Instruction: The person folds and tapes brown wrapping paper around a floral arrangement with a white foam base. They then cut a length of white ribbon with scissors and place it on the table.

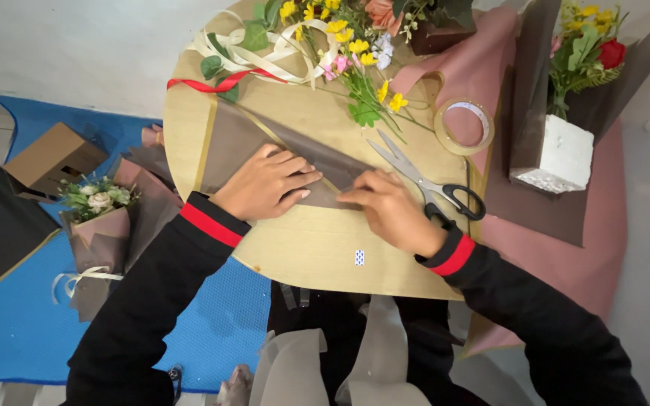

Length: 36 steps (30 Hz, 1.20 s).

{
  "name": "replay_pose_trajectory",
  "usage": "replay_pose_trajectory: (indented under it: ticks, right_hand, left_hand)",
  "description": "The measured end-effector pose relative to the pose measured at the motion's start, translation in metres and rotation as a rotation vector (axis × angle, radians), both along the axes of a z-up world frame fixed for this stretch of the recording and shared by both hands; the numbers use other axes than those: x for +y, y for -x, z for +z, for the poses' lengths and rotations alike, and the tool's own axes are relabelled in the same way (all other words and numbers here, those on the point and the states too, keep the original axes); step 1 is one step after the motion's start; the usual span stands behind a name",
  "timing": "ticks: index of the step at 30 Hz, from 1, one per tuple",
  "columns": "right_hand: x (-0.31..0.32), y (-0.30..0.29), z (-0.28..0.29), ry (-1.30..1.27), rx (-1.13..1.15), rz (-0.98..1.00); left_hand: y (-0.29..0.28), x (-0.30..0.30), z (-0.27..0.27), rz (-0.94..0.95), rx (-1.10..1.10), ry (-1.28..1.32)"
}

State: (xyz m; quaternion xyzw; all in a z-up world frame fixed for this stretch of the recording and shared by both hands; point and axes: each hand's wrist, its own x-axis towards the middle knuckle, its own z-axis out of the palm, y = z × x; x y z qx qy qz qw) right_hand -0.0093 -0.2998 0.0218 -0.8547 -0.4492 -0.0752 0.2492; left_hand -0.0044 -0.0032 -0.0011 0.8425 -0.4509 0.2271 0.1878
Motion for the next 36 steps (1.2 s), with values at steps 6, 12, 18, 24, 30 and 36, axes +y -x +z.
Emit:
replay_pose_trajectory:
  ticks: [6,12,18,24,30,36]
  right_hand:
    - [-0.014,-0.020,0.014,-0.052,-0.022,-0.222]
    - [-0.008,-0.001,-0.013,0.081,-0.093,-0.091]
    - [0.006,0.000,0.000,0.044,-0.212,-0.045]
    - [0.003,0.001,-0.012,-0.026,-0.247,-0.050]
    - [0.001,0.000,-0.022,0.056,-0.359,-0.044]
    - [0.006,0.004,-0.010,0.085,-0.342,-0.031]
  left_hand:
    - [0.000,0.000,0.002,0.007,0.010,-0.002]
    - [0.000,0.000,-0.002,-0.003,-0.008,-0.016]
    - [0.006,0.000,0.006,0.077,-0.018,-0.040]
    - [0.007,0.002,0.003,0.121,0.023,-0.053]
    - [0.002,0.003,-0.016,0.126,0.000,-0.041]
    - [0.008,0.004,-0.011,0.172,0.093,-0.073]
